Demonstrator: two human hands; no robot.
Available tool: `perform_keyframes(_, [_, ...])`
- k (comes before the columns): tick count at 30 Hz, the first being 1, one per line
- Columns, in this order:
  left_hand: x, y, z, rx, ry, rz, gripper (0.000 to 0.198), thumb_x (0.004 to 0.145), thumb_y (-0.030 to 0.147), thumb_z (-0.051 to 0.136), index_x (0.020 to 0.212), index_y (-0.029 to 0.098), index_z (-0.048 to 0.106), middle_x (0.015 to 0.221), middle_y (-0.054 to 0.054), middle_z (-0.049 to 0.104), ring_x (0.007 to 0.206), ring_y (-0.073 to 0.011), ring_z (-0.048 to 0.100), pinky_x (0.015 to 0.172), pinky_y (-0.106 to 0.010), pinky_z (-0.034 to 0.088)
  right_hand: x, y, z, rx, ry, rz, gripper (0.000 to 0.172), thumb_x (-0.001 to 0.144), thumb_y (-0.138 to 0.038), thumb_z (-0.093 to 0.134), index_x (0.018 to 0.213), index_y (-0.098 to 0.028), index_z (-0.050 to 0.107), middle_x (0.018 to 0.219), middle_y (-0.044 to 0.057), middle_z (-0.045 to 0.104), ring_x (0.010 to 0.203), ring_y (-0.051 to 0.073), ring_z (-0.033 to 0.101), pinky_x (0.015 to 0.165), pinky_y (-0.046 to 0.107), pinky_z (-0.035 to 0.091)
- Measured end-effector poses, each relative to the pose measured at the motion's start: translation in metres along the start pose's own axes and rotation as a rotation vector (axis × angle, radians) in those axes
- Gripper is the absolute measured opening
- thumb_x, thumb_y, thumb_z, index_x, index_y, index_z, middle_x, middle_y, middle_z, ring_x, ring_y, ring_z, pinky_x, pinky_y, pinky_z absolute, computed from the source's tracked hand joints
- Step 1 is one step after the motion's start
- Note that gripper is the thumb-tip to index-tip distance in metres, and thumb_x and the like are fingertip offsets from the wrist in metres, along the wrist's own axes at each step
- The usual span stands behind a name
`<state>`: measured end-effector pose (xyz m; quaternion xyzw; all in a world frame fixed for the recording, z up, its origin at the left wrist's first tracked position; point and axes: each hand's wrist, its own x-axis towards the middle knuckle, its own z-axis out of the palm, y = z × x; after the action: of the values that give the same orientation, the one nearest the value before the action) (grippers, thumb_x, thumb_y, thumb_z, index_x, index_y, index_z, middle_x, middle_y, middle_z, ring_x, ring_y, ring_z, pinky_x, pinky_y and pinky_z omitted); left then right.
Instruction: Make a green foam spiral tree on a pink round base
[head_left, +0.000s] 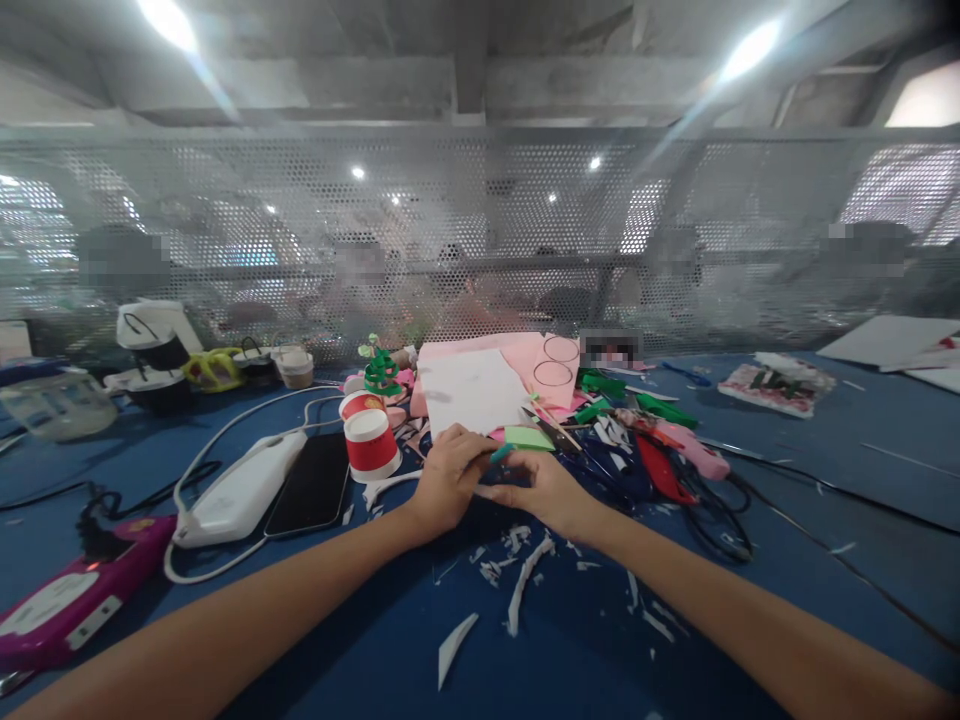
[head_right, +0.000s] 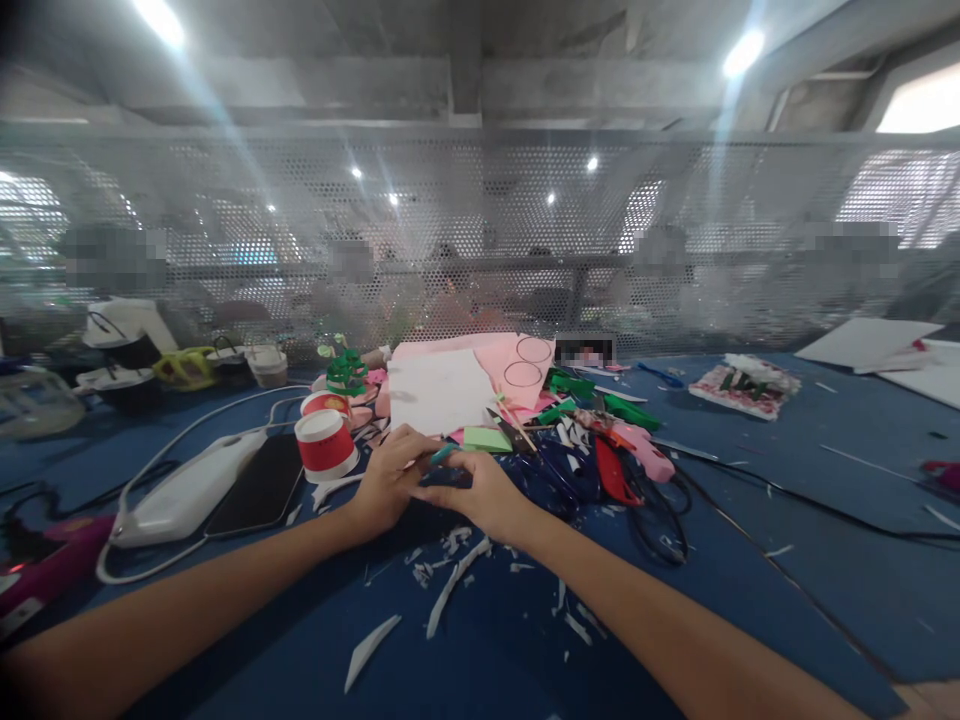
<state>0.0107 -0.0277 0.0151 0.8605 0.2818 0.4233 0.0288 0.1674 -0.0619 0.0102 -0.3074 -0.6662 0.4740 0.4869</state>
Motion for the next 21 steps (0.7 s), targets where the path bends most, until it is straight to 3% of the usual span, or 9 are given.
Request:
perform_keyframes(6, [-0.004,0.001,-0.001,-0.003,-0.007,0.156,0.025,0.086,0.014,0.043,0.101,0.015,0.063,0.082,-0.006,0.067,0.076,-0.0161,0.055,0.068,-0.030,0.044,0.000,-0.002,0.002,0.129,0.046,0.054,0.022,0.065,-0.039,0.074,0.073,-0.018,0.073,0.071,0.001,0.068,0.072,0.016,0.058,0.080,0.033,0.042])
perform_keyframes(10, [-0.005,0.000,-0.002,-0.082,-0.032,0.164,0.023,0.087,0.020,0.042,0.097,0.014,0.062,0.076,-0.005,0.065,0.071,-0.0158,0.055,0.066,-0.029,0.043,-0.001,-0.001,0.005,0.141,0.055,0.108,0.024,0.061,-0.039,0.076,0.072,-0.018,0.074,0.068,0.001,0.069,0.070,0.016,0.060,0.081,0.034,0.044])
perform_keyframes(15, [-0.001,0.000,-0.002,-0.233,-0.111,0.112,0.023,0.089,0.028,0.047,0.102,0.016,0.061,0.089,-0.007,0.069,0.078,-0.0160,0.059,0.072,-0.029,0.044,0.001,0.010,-0.003,0.037,0.021,0.006,0.024,0.062,-0.039,0.075,0.074,-0.018,0.076,0.069,0.002,0.071,0.071,0.018,0.062,0.079,0.034,0.047])
perform_keyframes(21, [-0.002,0.004,-0.007,-0.330,-0.163,0.095,0.029,0.088,0.034,0.050,0.107,0.015,0.062,0.089,-0.008,0.069,0.074,-0.0151,0.058,0.068,-0.026,0.043,-0.003,0.012,-0.004,-0.050,0.018,-0.078,0.022,0.066,-0.041,0.071,0.067,-0.020,0.076,0.059,0.000,0.068,0.061,0.016,0.061,0.070,0.031,0.048])
